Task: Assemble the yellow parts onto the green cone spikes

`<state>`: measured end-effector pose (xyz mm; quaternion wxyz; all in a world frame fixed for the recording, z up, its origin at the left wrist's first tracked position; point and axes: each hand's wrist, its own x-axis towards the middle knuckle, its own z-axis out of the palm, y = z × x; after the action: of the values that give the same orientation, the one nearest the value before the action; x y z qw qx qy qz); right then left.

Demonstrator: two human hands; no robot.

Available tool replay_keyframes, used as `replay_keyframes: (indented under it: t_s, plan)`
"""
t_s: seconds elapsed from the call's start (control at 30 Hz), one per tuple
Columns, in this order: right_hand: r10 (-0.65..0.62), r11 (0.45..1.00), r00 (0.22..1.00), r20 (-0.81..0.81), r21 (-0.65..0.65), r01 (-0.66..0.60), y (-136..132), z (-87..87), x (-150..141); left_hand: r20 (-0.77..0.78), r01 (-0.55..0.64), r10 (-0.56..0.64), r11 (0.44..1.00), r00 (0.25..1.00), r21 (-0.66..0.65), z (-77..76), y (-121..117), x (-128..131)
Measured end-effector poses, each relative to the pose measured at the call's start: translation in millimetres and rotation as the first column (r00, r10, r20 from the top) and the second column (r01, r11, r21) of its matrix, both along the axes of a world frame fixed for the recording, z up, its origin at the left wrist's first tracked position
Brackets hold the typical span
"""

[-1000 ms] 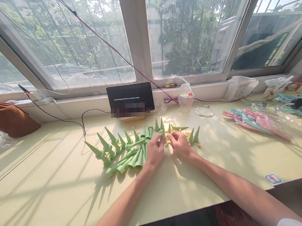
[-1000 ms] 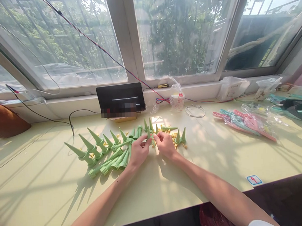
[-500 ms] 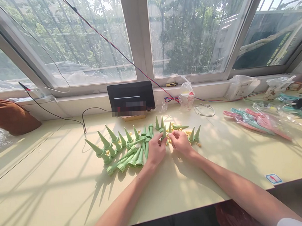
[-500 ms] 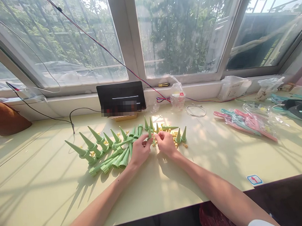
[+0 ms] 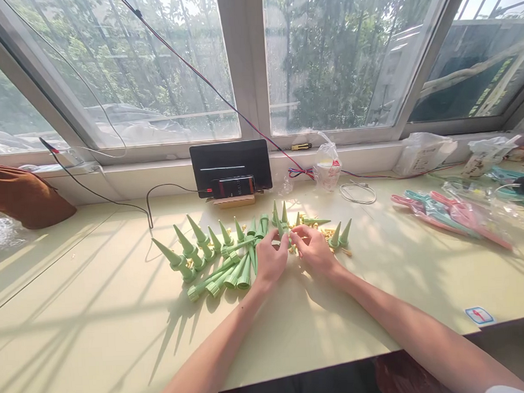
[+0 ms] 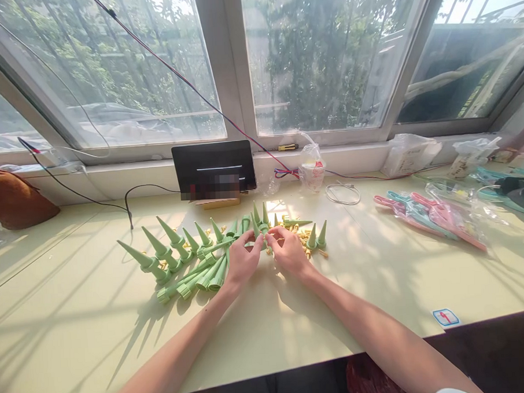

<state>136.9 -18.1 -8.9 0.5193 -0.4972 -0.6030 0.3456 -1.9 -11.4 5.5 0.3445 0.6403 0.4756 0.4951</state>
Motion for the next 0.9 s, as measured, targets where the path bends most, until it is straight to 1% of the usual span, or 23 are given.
replay_keyframes:
  t_s: [0.1,0.3,0.57,0.9]
  plan:
    - [0.034,0.999,0.999,0.003,0.024,-0.034,0.6,-0.8,0.2,0.031,-0.005,0.006,1.000,0.999,-0.028,1.2,1.1,0.2]
    - [0.041,0.999,0.999,0.013,0.035,-0.041,1.1,0.1,0.9,0.028,-0.006,0.007,0.999,1.000,-0.051,0.4,0.9,0.8]
    - [0.028,0.999,0.999,0.039,0.030,-0.029,2.9,-2.9,2.4,0.019,0.006,-0.005,0.999,1.000,-0.035,-1.8,2.2,0.7]
    - [-0.011,0.999,0.992,0.129,0.043,0.006,-0.7,3.8,2.4,0.014,0.023,-0.022,0.999,1.000,-0.041,-2.2,0.9,0.1]
